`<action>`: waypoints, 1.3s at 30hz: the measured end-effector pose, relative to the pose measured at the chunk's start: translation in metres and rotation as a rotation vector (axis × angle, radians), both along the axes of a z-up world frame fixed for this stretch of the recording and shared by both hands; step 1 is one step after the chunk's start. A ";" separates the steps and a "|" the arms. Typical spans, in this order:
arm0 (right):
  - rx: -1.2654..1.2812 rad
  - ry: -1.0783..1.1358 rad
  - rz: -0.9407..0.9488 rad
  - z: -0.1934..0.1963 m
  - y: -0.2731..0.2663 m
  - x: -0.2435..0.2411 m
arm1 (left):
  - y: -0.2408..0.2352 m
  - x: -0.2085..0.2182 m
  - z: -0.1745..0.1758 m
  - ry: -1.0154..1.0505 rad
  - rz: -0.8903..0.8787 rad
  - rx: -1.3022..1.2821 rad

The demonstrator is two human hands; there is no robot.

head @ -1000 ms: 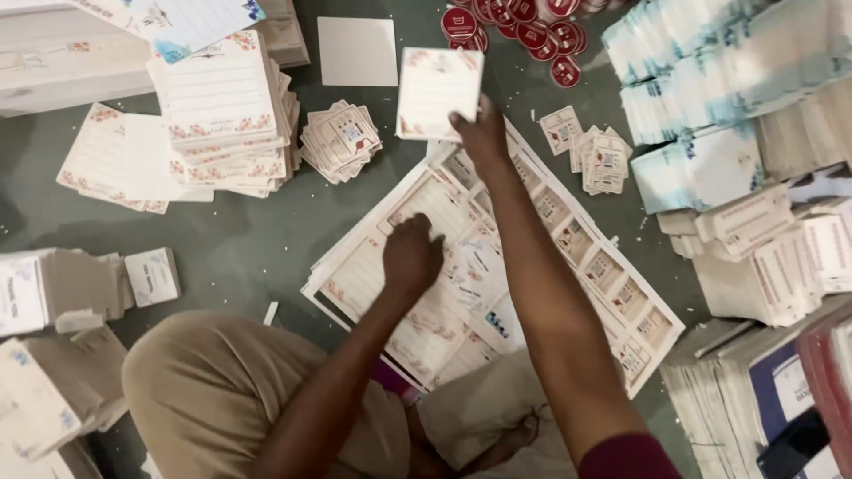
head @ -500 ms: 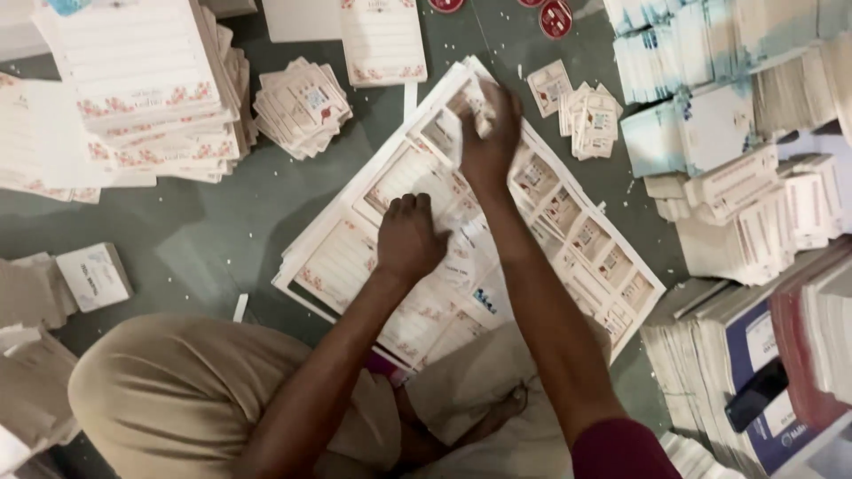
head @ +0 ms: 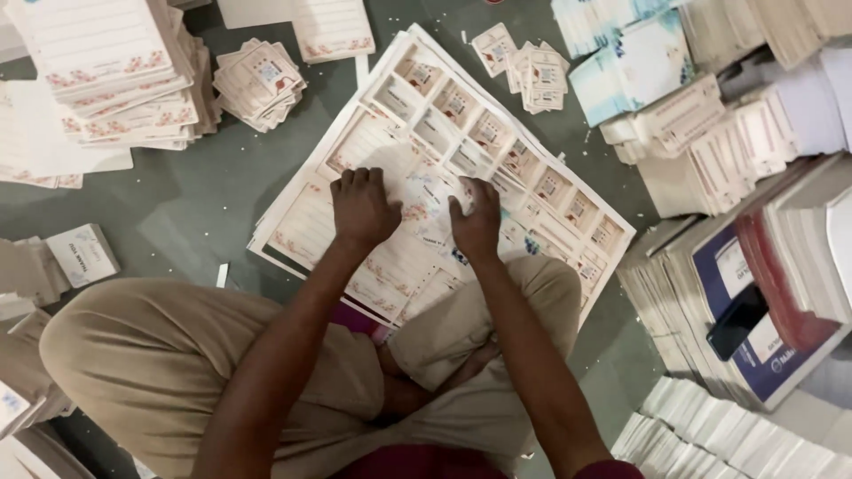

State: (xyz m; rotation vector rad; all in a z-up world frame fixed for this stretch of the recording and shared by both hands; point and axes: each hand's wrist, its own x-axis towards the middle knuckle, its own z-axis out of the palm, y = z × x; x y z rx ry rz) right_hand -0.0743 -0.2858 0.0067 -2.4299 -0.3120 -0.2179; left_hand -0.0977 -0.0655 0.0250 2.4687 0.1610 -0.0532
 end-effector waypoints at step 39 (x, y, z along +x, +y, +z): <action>0.307 0.719 0.065 0.004 0.134 0.149 | 0.062 0.070 -0.023 -0.270 0.133 0.089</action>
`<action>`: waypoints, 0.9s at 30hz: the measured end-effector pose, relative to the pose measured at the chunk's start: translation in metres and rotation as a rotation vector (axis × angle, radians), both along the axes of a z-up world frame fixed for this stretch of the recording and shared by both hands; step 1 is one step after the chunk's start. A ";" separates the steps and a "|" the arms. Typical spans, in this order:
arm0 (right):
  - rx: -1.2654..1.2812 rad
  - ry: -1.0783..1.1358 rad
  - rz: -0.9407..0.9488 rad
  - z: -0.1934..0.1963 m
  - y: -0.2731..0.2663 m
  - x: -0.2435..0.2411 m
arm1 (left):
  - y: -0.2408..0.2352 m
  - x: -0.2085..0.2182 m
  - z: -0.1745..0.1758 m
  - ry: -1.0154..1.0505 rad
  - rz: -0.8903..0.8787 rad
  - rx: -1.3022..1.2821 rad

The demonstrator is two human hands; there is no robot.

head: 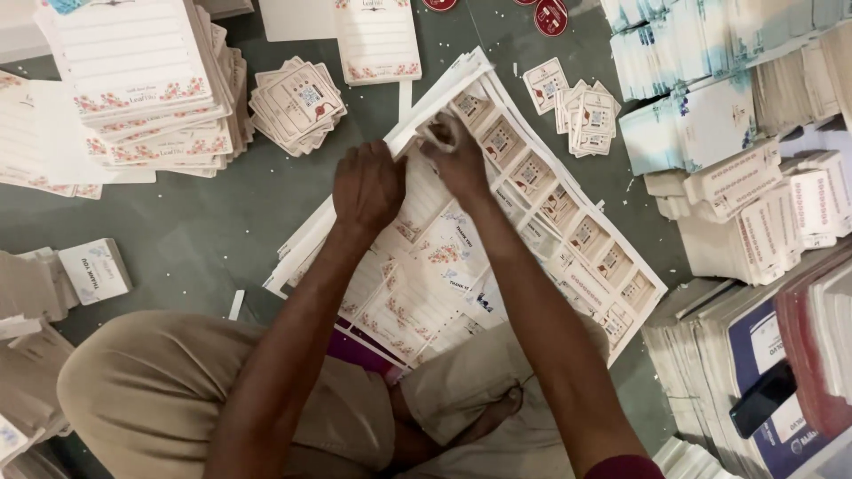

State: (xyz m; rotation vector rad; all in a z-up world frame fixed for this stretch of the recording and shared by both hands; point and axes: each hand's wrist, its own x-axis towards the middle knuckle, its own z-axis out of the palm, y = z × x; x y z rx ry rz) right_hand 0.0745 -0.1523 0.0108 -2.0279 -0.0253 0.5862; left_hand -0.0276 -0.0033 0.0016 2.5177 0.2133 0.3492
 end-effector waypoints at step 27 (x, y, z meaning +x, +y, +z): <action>0.004 0.359 0.137 -0.021 -0.011 0.047 | 0.012 0.018 0.017 0.327 0.038 -0.475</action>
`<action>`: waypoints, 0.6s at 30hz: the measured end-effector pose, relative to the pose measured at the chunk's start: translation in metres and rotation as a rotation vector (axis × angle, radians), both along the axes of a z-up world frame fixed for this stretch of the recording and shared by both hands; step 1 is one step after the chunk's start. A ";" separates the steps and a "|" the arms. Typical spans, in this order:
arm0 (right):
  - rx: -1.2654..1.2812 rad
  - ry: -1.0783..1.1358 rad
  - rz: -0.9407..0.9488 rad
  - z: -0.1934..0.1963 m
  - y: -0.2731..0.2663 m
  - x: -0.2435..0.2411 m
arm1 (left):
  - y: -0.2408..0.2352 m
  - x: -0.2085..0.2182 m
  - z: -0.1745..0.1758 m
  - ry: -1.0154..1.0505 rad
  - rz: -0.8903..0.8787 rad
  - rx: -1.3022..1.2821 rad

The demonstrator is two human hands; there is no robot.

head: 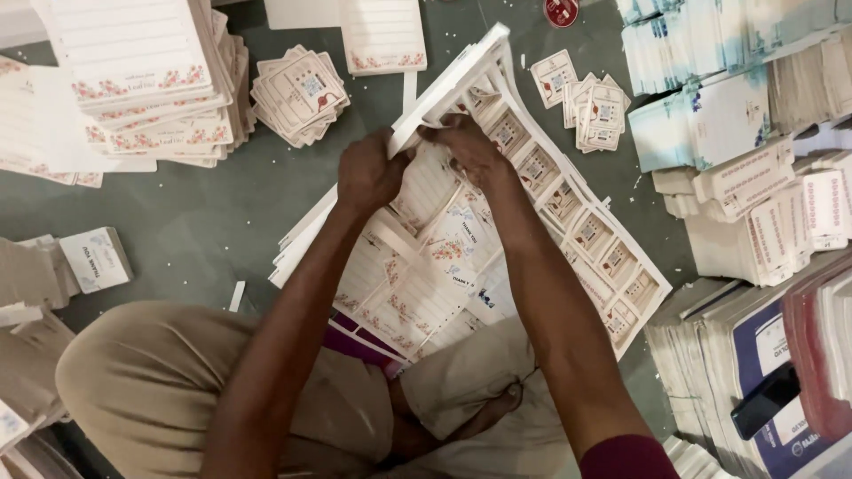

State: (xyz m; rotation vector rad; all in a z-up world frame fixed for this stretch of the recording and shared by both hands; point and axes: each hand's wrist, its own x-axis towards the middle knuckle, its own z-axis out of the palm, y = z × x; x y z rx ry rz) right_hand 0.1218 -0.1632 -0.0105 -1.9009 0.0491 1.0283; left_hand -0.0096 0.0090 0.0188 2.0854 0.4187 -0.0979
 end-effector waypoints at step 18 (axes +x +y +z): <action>0.189 -0.701 0.249 -0.089 -0.015 -0.008 | 0.003 0.002 0.004 -0.464 0.035 0.296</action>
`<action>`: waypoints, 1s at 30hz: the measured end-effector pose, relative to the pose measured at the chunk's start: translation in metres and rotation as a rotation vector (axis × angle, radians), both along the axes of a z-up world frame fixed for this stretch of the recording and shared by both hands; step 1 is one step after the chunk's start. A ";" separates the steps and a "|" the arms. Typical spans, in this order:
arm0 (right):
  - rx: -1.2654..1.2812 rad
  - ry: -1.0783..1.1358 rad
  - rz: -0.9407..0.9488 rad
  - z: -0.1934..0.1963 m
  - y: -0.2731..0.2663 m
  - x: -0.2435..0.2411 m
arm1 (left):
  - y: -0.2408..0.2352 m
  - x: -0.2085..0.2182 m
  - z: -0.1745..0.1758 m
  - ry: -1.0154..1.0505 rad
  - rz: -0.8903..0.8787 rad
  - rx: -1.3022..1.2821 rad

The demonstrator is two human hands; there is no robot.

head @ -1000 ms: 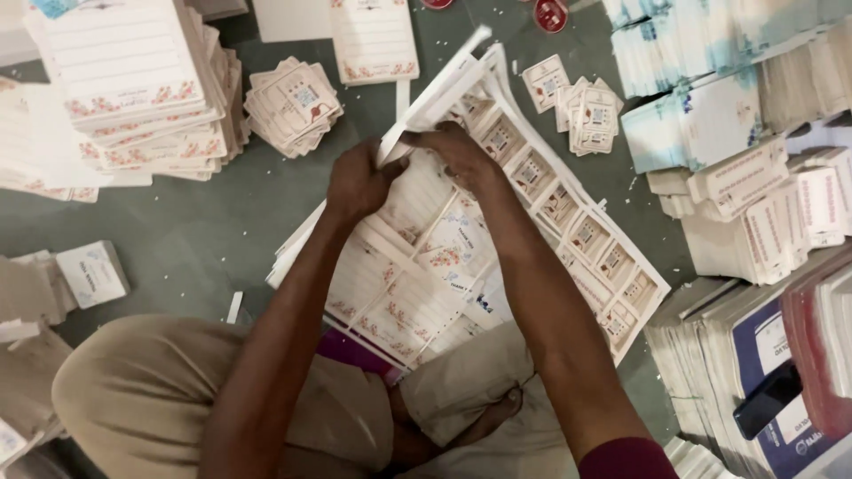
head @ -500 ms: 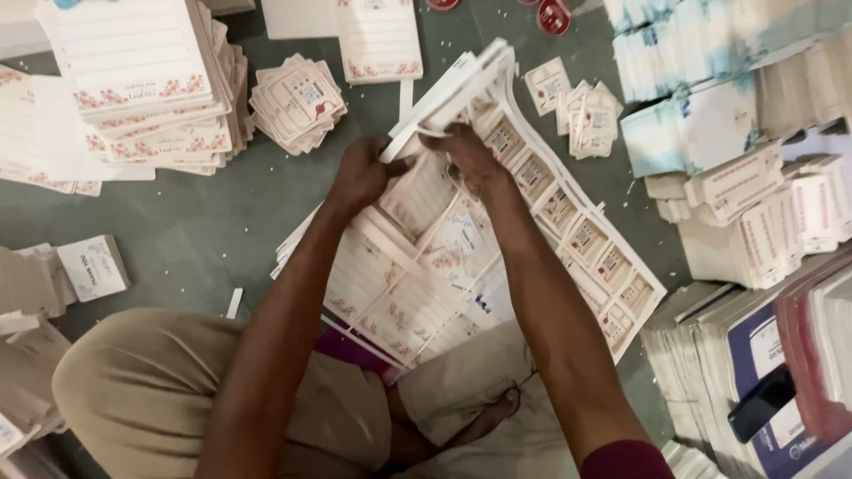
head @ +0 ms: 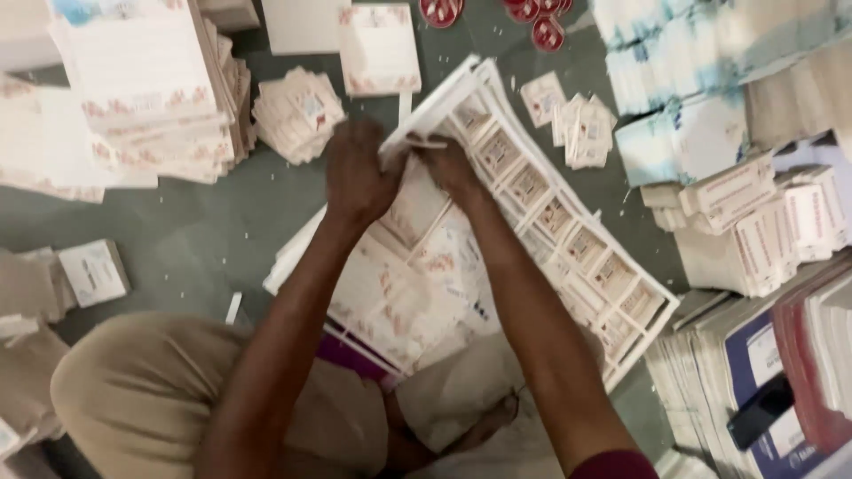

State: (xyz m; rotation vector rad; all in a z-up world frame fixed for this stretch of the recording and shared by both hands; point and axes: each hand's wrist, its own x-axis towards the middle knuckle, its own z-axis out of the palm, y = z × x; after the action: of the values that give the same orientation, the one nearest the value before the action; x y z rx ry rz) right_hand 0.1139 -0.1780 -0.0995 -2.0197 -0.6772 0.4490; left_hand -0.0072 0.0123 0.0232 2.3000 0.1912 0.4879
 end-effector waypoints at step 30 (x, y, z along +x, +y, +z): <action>0.363 0.531 -0.238 -0.028 0.000 -0.011 | 0.045 0.166 -0.053 -0.094 0.431 0.321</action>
State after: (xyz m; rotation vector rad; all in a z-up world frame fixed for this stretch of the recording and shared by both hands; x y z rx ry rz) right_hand 0.1025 -0.1778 -0.1270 -1.5205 -0.1697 0.6357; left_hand 0.1583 0.0570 -0.0298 2.5440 0.6081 0.8978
